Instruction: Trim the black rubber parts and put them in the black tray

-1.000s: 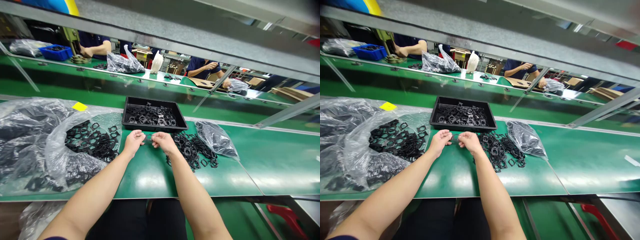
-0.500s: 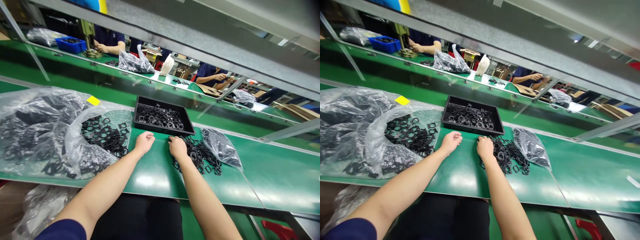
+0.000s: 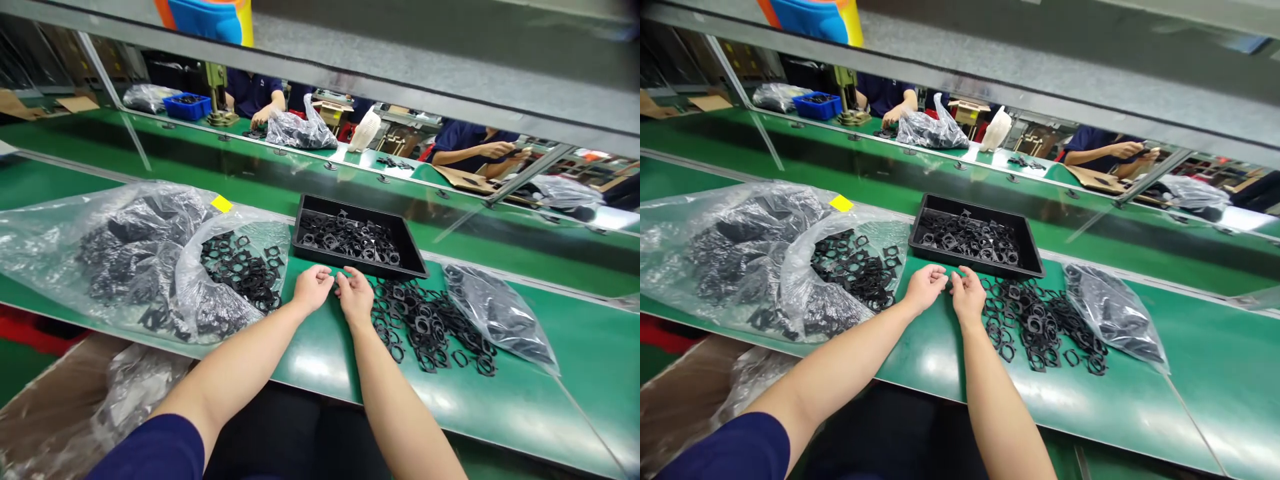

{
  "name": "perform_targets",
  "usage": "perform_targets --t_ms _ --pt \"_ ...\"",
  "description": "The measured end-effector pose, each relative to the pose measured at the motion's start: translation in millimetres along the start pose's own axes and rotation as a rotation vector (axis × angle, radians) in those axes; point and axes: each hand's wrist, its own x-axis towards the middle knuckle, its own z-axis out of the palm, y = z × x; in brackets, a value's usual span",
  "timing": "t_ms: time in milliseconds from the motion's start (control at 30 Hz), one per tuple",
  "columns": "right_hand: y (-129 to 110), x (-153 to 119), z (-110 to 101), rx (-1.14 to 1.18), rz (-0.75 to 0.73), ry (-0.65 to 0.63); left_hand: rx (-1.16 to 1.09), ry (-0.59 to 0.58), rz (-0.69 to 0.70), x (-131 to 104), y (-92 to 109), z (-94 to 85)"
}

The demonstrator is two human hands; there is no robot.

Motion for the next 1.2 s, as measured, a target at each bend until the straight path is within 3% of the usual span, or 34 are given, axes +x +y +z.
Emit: perform_targets --t_ms 100,200,333,400,533,667,833,1000,1200 --pt "2.4 -3.9 -2.2 0.114 -0.013 -0.059 0.007 0.067 -0.026 -2.3 4.2 -2.1" --pt "2.2 -2.9 -6.8 0.23 0.03 -0.093 0.139 0.108 -0.023 -2.9 17.5 -16.3" --pt "0.7 -0.3 -7.9 0.311 0.074 -0.12 0.57 0.043 0.175 4.3 38.9 -58.7" --pt "-0.2 -0.3 -7.6 0.326 0.102 -0.161 0.818 0.064 0.256 11.3 43.2 -81.5" --pt "-3.4 -2.5 -8.6 0.47 0.167 -0.21 1.106 -0.026 0.185 25.1 39.0 -110.3" --pt "-8.4 -4.6 -11.7 0.639 0.209 -0.281 1.154 -0.076 0.165 30.1 39.6 -117.9" --pt "-13.2 -5.7 -15.0 0.728 0.226 -0.347 1.022 0.004 0.279 20.5 51.8 -107.5" --pt "-9.0 -4.5 -12.7 0.593 0.239 -0.261 0.674 -0.012 0.307 6.3 44.3 -65.6" --pt "-3.2 -0.7 -14.3 0.637 0.279 -0.22 0.424 -0.067 0.242 0.4 22.8 -23.3"
